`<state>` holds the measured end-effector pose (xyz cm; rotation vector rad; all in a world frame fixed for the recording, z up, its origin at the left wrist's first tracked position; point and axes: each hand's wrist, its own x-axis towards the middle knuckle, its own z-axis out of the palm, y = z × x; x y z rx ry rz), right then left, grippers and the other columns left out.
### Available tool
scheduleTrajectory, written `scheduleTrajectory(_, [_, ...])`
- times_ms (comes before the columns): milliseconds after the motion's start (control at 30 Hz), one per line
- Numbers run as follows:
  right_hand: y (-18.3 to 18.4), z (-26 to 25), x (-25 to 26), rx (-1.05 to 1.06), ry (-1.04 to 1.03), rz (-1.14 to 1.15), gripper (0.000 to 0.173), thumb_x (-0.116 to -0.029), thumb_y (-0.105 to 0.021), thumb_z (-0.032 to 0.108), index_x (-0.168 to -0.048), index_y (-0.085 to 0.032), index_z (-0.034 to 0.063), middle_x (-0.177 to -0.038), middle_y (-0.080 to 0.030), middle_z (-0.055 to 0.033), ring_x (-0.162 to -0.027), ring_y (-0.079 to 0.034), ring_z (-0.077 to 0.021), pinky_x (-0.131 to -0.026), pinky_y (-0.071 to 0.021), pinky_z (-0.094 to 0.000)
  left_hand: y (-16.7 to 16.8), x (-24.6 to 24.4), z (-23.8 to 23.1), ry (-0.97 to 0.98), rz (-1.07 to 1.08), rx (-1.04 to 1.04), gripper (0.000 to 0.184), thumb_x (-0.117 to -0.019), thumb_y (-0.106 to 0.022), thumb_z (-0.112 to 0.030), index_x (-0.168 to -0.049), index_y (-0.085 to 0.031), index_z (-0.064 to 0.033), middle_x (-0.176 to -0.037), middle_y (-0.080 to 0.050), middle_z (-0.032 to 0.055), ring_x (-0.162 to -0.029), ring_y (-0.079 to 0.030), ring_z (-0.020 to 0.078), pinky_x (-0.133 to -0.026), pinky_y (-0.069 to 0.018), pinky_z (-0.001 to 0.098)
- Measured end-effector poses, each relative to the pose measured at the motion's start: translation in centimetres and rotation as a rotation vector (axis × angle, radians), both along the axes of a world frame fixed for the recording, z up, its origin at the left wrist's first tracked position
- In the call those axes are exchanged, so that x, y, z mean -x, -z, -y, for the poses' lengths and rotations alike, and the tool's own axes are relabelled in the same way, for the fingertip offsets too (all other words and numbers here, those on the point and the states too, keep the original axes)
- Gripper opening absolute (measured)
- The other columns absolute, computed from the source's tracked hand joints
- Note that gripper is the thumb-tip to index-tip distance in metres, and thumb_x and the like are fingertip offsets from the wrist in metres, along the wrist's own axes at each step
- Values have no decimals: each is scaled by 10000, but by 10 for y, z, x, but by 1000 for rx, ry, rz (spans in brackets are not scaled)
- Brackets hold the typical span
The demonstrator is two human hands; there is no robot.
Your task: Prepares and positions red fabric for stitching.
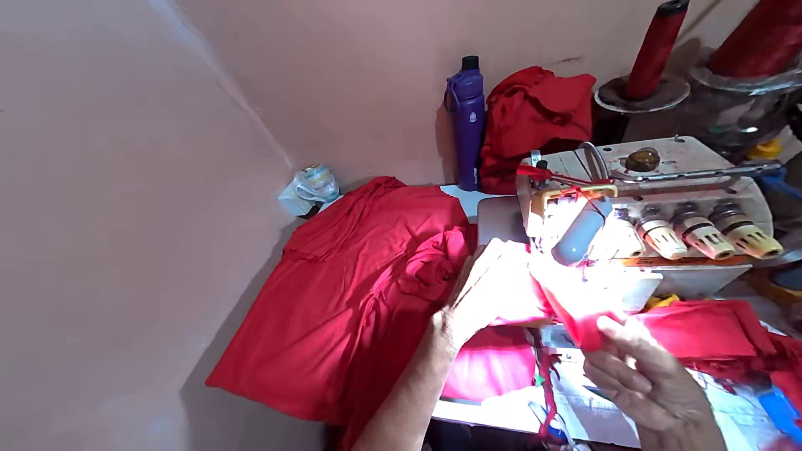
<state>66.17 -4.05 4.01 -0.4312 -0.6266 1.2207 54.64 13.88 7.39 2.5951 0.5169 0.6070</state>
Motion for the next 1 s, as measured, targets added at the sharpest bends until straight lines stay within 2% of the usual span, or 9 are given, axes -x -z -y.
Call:
scheduleTrajectory(67, [-17, 1, 2, 96, 239, 17, 113, -924, -654, 114, -850, -725, 161, -628, -647, 72, -447, -504, 53, -412, -399, -95, -10, 0, 4, -49, -106, 12, 215, -949, -662, -151, -1094, -686, 6, -1005, -635, 164, -949, -631, 303, -829, -521, 482])
scheduleTrajectory(167, [-43, 0, 3, 295, 506, 95, 392, -995, -331, -65, -829, -636, 116, -626, -677, 39, -447, -567, 16, -416, -457, -107, -14, 0, 10, -96, -163, -21, 221, -950, -661, -176, -1046, -695, 20, -1013, -651, 183, -981, -639, 336, -845, -507, 519])
scheduleTrajectory(300, [-19, -8, -11, 198, 545, 311, 297, -1010, -448, 38, -915, -707, 149, -709, -734, 16, -544, -666, -33, -507, -558, -156, -6, 5, 13, -61, 93, -88, 255, -857, -738, -245, -978, -725, -20, -939, -668, 141, -934, -636, 295, -802, -498, 483])
scheduleTrajectory(433, [-21, -12, -8, 198, 532, 339, 279, -1002, -439, 21, -933, -677, 147, -710, -731, 24, -535, -664, -37, -518, -569, -165, 1, 15, 15, 138, 412, 37, 224, -880, -620, -75, -1041, -721, 43, -1067, -712, 153, -1077, -659, 227, -977, -499, 401])
scheduleTrajectory(500, [-24, -14, -6, 191, 504, 343, 255, -998, -443, 13, -983, -665, 137, -744, -740, 21, -539, -668, -43, -526, -577, -167, -3, 21, 16, 160, 427, 75, 223, -870, -597, -77, -1015, -710, 48, -1017, -720, 154, -1036, -673, 211, -983, -491, 395])
scheduleTrajectory(600, [-27, -18, -2, 161, 474, 376, 196, -978, -496, 7, -965, -645, 134, -701, -730, 21, -539, -670, -44, -549, -578, -168, -6, 22, 6, 100, 293, -210, 212, -782, -718, -256, -823, -722, -48, -812, -688, 69, -858, -664, 208, -912, -456, 453])
scheduleTrajectory(667, [-27, -20, -1, 128, 454, 414, 154, -959, -549, 23, -949, -655, 135, -706, -725, 15, -551, -670, -48, -561, -582, -174, -6, 26, 6, 62, 197, -308, 248, -788, -742, -327, -798, -738, -80, -752, -646, 53, -809, -647, 230, -911, -437, 505])
scheduleTrajectory(867, [-35, -24, -5, 98, 408, 573, 134, -916, -610, 42, -939, -666, 161, -759, -727, 41, -575, -672, -43, -567, -590, -177, -12, 40, 26, 266, 402, -110, 149, -876, -664, -157, -818, -735, -39, -875, -730, 91, -934, -683, 146, -917, -509, 307])
scheduleTrajectory(1000, [-41, -31, -6, 113, 412, 674, 166, -872, -620, 29, -901, -692, 176, -717, -716, 66, -606, -674, -30, -590, -587, -186, -5, 40, 21, 158, 329, -140, 209, -900, -660, -197, -933, -785, -32, -943, -773, 90, -913, -714, 176, -861, -533, 372])
